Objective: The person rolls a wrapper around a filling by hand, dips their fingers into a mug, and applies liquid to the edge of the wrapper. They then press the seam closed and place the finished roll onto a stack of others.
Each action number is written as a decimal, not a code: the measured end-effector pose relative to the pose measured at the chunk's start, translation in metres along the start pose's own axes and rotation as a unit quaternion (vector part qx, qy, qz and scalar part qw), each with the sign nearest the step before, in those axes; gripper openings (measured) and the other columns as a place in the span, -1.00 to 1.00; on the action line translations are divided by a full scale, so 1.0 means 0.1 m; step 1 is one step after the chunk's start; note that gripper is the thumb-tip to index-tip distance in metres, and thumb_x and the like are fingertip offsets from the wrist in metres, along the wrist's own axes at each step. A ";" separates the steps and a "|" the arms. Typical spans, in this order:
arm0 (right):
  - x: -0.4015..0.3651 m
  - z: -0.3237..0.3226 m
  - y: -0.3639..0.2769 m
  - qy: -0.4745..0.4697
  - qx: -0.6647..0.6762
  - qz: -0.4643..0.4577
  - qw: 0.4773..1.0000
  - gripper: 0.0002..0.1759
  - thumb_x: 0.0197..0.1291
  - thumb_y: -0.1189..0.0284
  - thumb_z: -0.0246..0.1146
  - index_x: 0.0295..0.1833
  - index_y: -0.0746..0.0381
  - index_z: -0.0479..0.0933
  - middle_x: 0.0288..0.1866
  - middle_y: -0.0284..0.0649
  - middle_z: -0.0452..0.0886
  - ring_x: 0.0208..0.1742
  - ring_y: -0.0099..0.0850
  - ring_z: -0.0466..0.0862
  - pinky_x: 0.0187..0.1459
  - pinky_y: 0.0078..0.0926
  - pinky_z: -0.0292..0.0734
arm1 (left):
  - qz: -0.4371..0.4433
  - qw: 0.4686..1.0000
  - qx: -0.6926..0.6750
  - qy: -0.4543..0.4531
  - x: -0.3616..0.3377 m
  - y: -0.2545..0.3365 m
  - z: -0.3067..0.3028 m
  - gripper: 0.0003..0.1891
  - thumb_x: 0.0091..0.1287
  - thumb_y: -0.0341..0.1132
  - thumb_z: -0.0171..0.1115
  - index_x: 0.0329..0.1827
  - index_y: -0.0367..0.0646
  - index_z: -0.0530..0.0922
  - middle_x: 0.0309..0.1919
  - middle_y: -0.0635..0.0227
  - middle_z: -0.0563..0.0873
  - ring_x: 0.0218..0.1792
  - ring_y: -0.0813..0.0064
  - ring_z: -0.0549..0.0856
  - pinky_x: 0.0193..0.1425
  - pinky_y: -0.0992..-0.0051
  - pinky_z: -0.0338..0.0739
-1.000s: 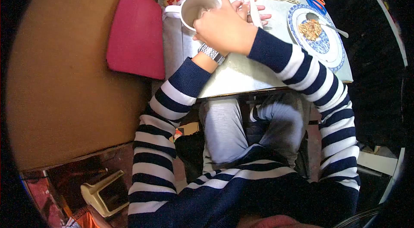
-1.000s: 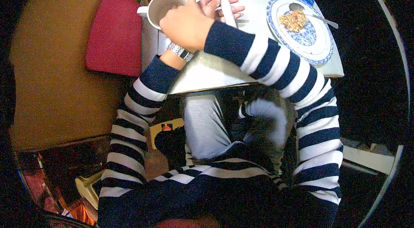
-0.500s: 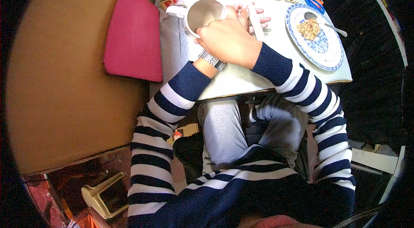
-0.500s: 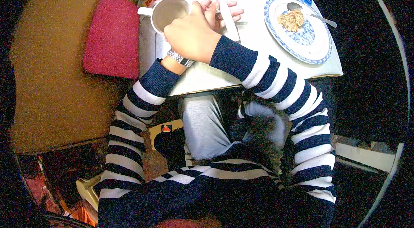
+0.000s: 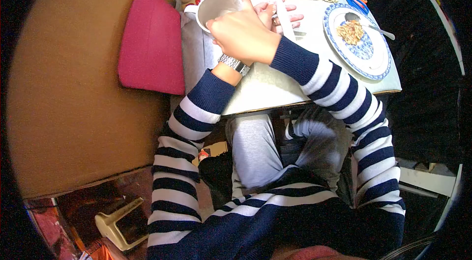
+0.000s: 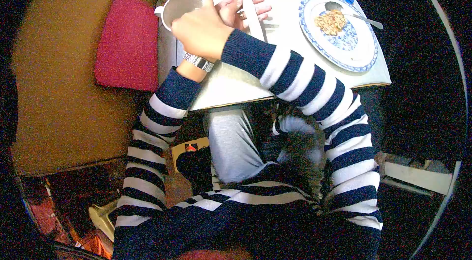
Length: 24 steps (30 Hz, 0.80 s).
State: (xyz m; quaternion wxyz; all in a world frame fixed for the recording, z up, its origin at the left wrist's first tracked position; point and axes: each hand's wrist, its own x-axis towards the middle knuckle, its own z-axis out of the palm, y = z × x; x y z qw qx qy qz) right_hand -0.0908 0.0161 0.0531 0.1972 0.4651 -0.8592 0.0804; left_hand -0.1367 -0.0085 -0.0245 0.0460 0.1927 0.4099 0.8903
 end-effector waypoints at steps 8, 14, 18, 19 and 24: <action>0.28 -0.01 0.04 -0.016 -0.004 0.027 0.999 -0.79 -0.05 0.21 0.33 -0.46 0.13 0.62 -0.50 -0.19 0.67 -0.41 -0.22 0.70 -0.12 -0.02 0.29 | -0.063 0.997 -0.015 0.038 -0.02 0.29 0.09 -0.58 0.44 -0.23 0.00 0.24 -0.34 0.31 0.16 -0.08 0.52 0.11 -0.02 0.60 0.19 0.14 0.57; 0.38 0.01 0.16 0.027 0.071 0.032 0.997 -0.40 0.12 -0.16 0.18 -0.36 0.22 0.63 -0.42 -0.09 0.67 -0.35 -0.13 0.68 -0.09 0.11 0.32 | -0.116 0.991 -0.073 0.009 0.00 0.26 -0.02 -0.57 0.51 -0.14 -0.10 0.23 -0.33 0.28 0.18 -0.03 0.46 0.13 0.07 0.56 0.18 0.21 0.52; 0.43 -0.14 0.23 -0.024 0.118 0.047 0.992 -0.33 0.21 -0.21 0.08 -0.35 0.25 0.64 -0.42 -0.03 0.66 -0.33 -0.10 0.68 -0.13 0.03 0.39 | -0.117 0.988 -0.101 -0.009 -0.03 0.26 -0.10 -0.56 0.52 -0.12 -0.10 0.27 -0.29 0.27 0.19 0.03 0.47 0.10 0.09 0.56 0.22 0.19 0.49; 0.43 -0.18 0.29 0.024 0.149 0.052 0.987 -0.33 0.23 -0.19 0.06 -0.33 0.26 0.65 -0.41 -0.01 0.66 -0.31 -0.12 0.68 -0.14 -0.03 0.43 | -0.110 0.989 -0.095 -0.009 -0.01 0.23 -0.16 -0.56 0.52 -0.12 -0.10 0.27 -0.28 0.28 0.19 0.05 0.47 0.10 0.10 0.56 0.23 0.17 0.48; 0.24 -0.19 0.95 0.240 0.390 0.030 0.889 -0.39 0.41 0.01 -0.09 -0.15 0.31 0.67 -0.22 -0.08 0.72 -0.15 -0.37 0.71 -0.07 -0.41 0.55 | -0.084 0.992 0.013 0.094 -0.05 0.46 0.20 -0.67 0.35 -0.49 0.11 0.13 -0.46 0.36 -0.11 0.02 0.65 -0.19 0.22 0.72 -0.12 0.36 0.69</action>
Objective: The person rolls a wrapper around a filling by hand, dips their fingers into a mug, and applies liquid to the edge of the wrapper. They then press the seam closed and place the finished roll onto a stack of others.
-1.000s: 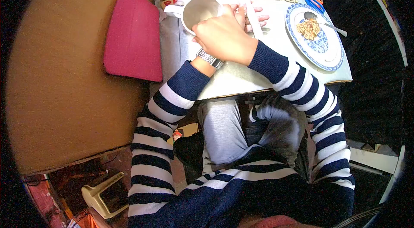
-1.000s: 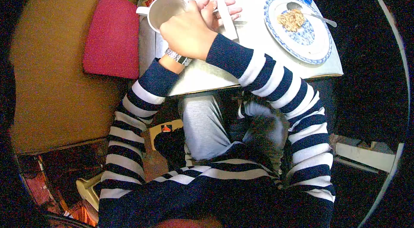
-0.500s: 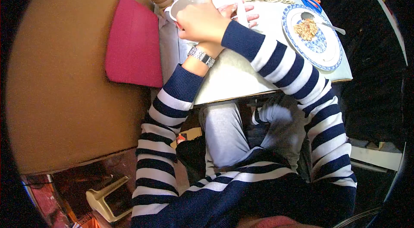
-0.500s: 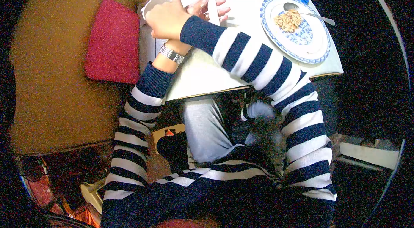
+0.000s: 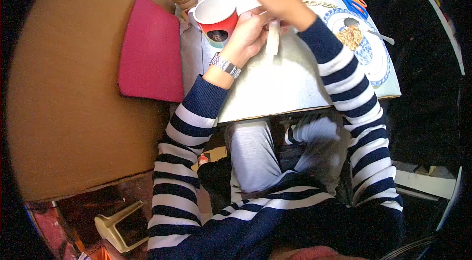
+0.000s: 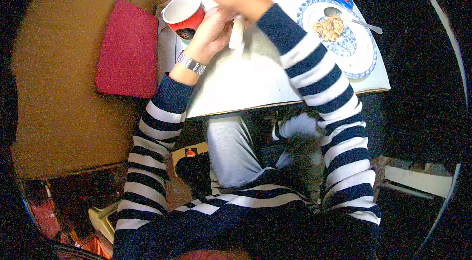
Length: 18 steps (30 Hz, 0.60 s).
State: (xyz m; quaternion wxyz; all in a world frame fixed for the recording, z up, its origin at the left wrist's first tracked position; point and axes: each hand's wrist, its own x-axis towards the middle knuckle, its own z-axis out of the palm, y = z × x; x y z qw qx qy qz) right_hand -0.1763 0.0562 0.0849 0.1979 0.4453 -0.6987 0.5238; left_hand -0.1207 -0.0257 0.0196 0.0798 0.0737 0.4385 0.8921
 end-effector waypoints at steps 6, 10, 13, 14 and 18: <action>-0.39 -0.55 -0.02 0.073 0.104 0.152 0.980 -0.39 0.43 0.05 -0.08 -0.15 0.40 0.63 -0.18 -0.09 0.71 -0.10 -0.35 0.68 0.03 -0.40 0.47 | -0.021 0.998 0.003 -0.058 0.00 0.08 0.03 -0.67 0.36 -0.44 0.15 0.11 -0.45 0.37 -0.04 -0.03 0.65 -0.08 0.17 0.72 -0.07 0.43 0.70; -0.67 -0.52 -0.06 0.050 0.009 0.085 0.995 -0.39 0.43 0.03 -0.15 -0.25 0.25 0.68 -0.34 -0.22 0.73 -0.27 -0.44 0.70 0.17 -0.31 0.34 | -0.035 0.994 0.031 -0.100 -0.04 0.15 0.06 -0.65 0.37 -0.41 0.16 0.12 -0.45 0.40 -0.01 -0.07 0.63 -0.08 0.18 0.73 -0.13 0.45 0.71; -0.72 -0.61 -0.07 0.016 -0.101 -0.012 0.995 -0.41 0.46 0.09 -0.20 -0.20 0.22 0.68 -0.26 -0.23 0.73 -0.18 -0.43 0.69 0.35 -0.15 0.10 | -0.040 0.995 -0.007 -0.096 -0.06 0.21 0.09 -0.63 0.37 -0.40 0.17 0.16 -0.46 0.40 0.01 -0.07 0.63 -0.07 0.18 0.72 -0.13 0.44 0.72; -0.74 -0.63 -0.10 0.009 -0.131 -0.033 0.991 -0.40 0.47 0.12 -0.23 -0.17 0.25 0.67 -0.20 -0.20 0.73 -0.11 -0.37 0.68 0.35 -0.15 0.12 | -0.030 0.993 0.024 -0.110 -0.07 0.22 0.07 -0.58 0.41 -0.35 0.11 0.22 -0.48 0.34 0.06 -0.12 0.59 -0.02 0.11 0.70 -0.06 0.40 0.71; -0.76 -0.66 -0.13 0.017 -0.184 -0.095 0.978 -0.45 0.47 0.19 -0.24 -0.11 0.23 0.66 -0.14 -0.21 0.73 0.00 -0.34 0.68 0.36 -0.09 0.12 | -0.101 0.971 -0.146 -0.160 -0.06 0.27 0.08 -0.50 0.48 -0.17 -0.08 0.23 -0.51 0.30 0.15 -0.14 0.50 0.10 0.08 0.62 0.03 0.45 0.70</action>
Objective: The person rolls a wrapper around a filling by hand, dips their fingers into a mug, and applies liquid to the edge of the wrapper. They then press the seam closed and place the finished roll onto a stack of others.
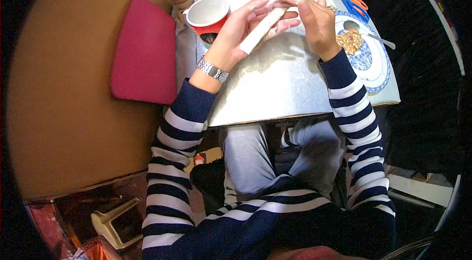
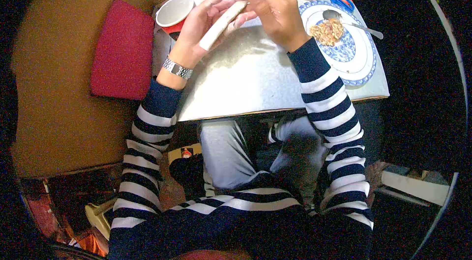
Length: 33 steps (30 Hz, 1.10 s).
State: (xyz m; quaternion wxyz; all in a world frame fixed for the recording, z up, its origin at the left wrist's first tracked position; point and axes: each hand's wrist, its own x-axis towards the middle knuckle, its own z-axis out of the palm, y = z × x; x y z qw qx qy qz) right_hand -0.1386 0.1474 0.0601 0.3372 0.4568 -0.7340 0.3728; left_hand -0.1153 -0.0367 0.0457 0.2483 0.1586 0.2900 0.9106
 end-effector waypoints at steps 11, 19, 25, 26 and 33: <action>-0.03 -0.06 0.07 0.035 -0.018 -0.084 0.996 -0.66 0.39 0.26 -0.01 -0.20 0.13 0.66 -0.24 -0.30 0.73 -0.11 -0.42 0.69 0.30 -0.19 0.16 | 0.025 0.992 -0.119 -0.023 -0.01 0.03 -0.16 -0.62 0.45 -0.48 -0.12 0.21 -0.65 0.23 0.18 -0.28 0.42 0.19 -0.07 0.52 0.33 0.29 0.49; -0.01 0.03 -0.03 -0.013 -0.100 -0.071 0.992 -0.48 0.45 0.13 -0.21 0.14 0.21 0.55 0.14 -0.18 0.61 0.22 -0.34 0.54 0.39 -0.19 -0.02 | 0.069 0.995 0.061 0.043 -0.05 0.02 -0.05 -0.65 0.44 -0.44 -0.03 0.20 -0.51 0.34 0.10 -0.09 0.55 0.10 0.17 0.62 0.21 0.36 0.60; 0.00 0.01 -0.06 -0.060 -0.142 -0.090 0.984 -0.48 0.46 0.11 -0.22 0.19 0.12 0.54 0.18 -0.22 0.59 0.28 -0.35 0.51 0.41 -0.16 -0.09 | 0.061 0.997 -0.015 -0.053 -0.02 0.07 -0.22 -0.67 0.43 -0.45 -0.02 0.18 -0.48 0.38 0.06 0.02 0.58 0.03 0.28 0.66 0.19 0.40 0.61; 0.02 0.00 -0.08 -0.059 -0.140 -0.086 0.985 -0.48 0.46 0.11 -0.22 0.18 0.11 0.55 0.18 -0.22 0.60 0.27 -0.35 0.51 0.41 -0.15 -0.09 | 0.076 0.997 0.023 -0.008 -0.02 0.06 -0.17 -0.67 0.43 -0.46 -0.04 0.18 -0.49 0.37 0.08 0.00 0.57 0.05 0.26 0.64 0.21 0.39 0.59; -0.03 -0.05 0.06 0.001 -0.135 -0.080 0.988 -0.46 0.47 0.12 -0.24 0.15 0.14 0.58 0.15 -0.22 0.62 0.25 -0.35 0.53 0.41 -0.18 -0.10 | 0.098 0.995 0.003 -0.012 -0.01 0.04 0.04 -0.62 0.45 -0.48 -0.11 0.26 -0.55 0.24 0.19 -0.13 0.46 0.19 0.10 0.55 0.34 0.35 0.49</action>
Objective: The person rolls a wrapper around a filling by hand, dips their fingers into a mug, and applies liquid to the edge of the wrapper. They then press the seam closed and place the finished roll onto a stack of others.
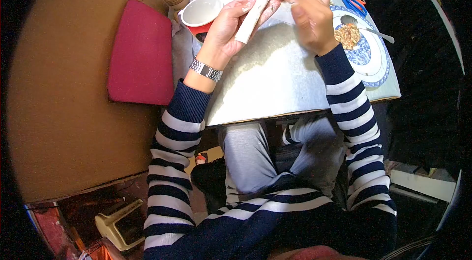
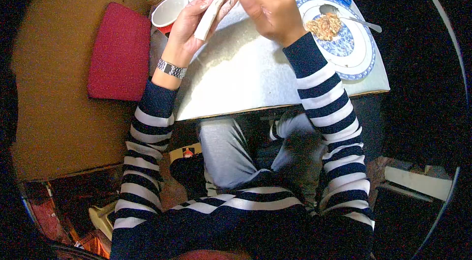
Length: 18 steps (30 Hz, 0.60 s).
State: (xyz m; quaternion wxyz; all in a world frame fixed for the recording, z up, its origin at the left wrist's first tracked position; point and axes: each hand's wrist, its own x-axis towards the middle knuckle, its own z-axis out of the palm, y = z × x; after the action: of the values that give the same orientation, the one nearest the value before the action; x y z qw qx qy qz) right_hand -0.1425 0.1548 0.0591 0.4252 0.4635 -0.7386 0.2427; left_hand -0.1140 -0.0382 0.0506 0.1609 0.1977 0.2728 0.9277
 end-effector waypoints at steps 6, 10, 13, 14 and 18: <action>0.07 0.03 -0.13 -0.001 -0.011 -0.011 1.000 -0.47 0.46 0.11 -0.21 0.26 0.17 0.48 0.27 -0.19 0.52 0.34 -0.37 0.45 0.43 -0.18 -0.15 | -0.012 0.999 -0.014 -0.051 -0.01 0.01 -0.10 -0.63 0.45 -0.47 -0.08 0.26 -0.49 0.30 0.14 -0.04 0.52 0.13 0.20 0.60 0.27 0.37 0.55; 0.04 0.06 -0.15 -0.061 -0.019 -0.012 0.998 -0.49 0.46 0.11 -0.18 0.26 0.16 0.48 0.27 -0.19 0.52 0.34 -0.36 0.44 0.43 -0.18 -0.17 | -0.035 0.996 0.012 -0.082 0.01 0.04 -0.22 -0.65 0.44 -0.46 -0.05 0.24 -0.45 0.35 0.10 0.05 0.57 0.08 0.29 0.63 0.21 0.40 0.59; 0.05 0.02 -0.13 -0.062 -0.010 -0.002 0.998 -0.49 0.46 0.11 -0.18 0.25 0.15 0.49 0.26 -0.19 0.52 0.33 -0.36 0.46 0.42 -0.17 -0.14 | -0.021 0.997 0.005 -0.069 0.01 -0.01 -0.16 -0.64 0.44 -0.47 -0.06 0.25 -0.45 0.34 0.08 0.06 0.58 0.07 0.29 0.64 0.19 0.38 0.61; 0.04 0.01 -0.10 -0.060 -0.007 0.002 0.998 -0.48 0.46 0.11 -0.19 0.24 0.16 0.50 0.26 -0.19 0.53 0.32 -0.36 0.46 0.42 -0.16 -0.14 | -0.007 0.999 0.033 -0.026 0.01 -0.02 -0.13 -0.64 0.44 -0.47 -0.07 0.25 -0.46 0.33 0.09 0.05 0.57 0.06 0.29 0.64 0.19 0.38 0.60; 0.00 0.02 -0.08 -0.010 0.000 0.014 1.000 -0.46 0.46 0.07 -0.21 0.21 0.16 0.52 0.24 -0.19 0.54 0.31 -0.36 0.48 0.42 -0.16 -0.12 | 0.008 1.000 0.010 -0.013 -0.02 -0.01 -0.04 -0.65 0.44 -0.48 -0.12 0.24 -0.49 0.32 0.12 -0.01 0.54 0.10 0.23 0.62 0.25 0.34 0.56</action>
State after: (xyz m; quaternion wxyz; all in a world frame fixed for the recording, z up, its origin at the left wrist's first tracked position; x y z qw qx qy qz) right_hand -0.1367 0.1493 0.0578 0.4145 0.4556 -0.7492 0.2436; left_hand -0.1142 -0.0395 0.0462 0.1547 0.2132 0.2784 0.9236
